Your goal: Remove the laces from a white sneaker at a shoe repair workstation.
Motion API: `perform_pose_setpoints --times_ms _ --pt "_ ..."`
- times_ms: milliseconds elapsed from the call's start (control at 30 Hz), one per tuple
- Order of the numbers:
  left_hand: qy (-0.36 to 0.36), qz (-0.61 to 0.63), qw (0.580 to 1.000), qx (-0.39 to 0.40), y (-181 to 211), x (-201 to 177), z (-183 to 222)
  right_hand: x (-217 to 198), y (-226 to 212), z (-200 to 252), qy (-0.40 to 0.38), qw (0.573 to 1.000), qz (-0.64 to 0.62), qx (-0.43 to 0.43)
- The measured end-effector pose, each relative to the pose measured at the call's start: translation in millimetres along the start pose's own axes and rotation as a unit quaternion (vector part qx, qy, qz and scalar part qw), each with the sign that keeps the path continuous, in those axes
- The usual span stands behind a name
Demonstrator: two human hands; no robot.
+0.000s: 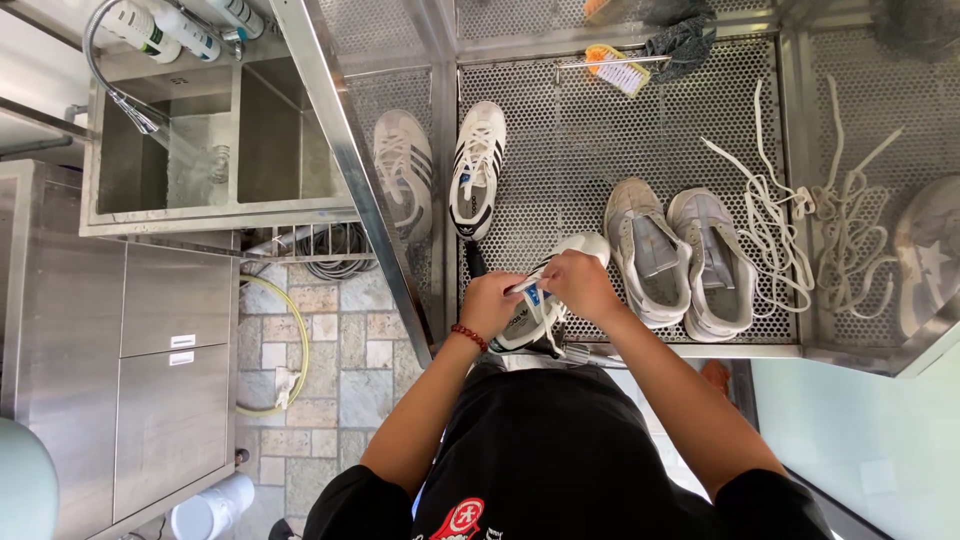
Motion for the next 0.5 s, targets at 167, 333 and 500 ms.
perform_pose_setpoints --times_ms 167,333,500 --pt "0.022 0.038 0.998 0.035 34 -24 16 -32 -34 17 -0.016 0.997 -0.075 -0.019" --pt "0.038 0.013 0.995 0.095 60 -45 29 -38 -34 34 -0.088 0.977 -0.168 0.095" --pt "0.073 -0.001 0.979 0.189 91 -59 41 -41 -44 46 -0.091 0.95 -0.292 0.056"
Point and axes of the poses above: each hand's wrist, its own z-axis away from the middle knuckle, its own x-axis out of the palm, y = z × x, the point moved 6 cm from there along -z, towards the middle knuckle
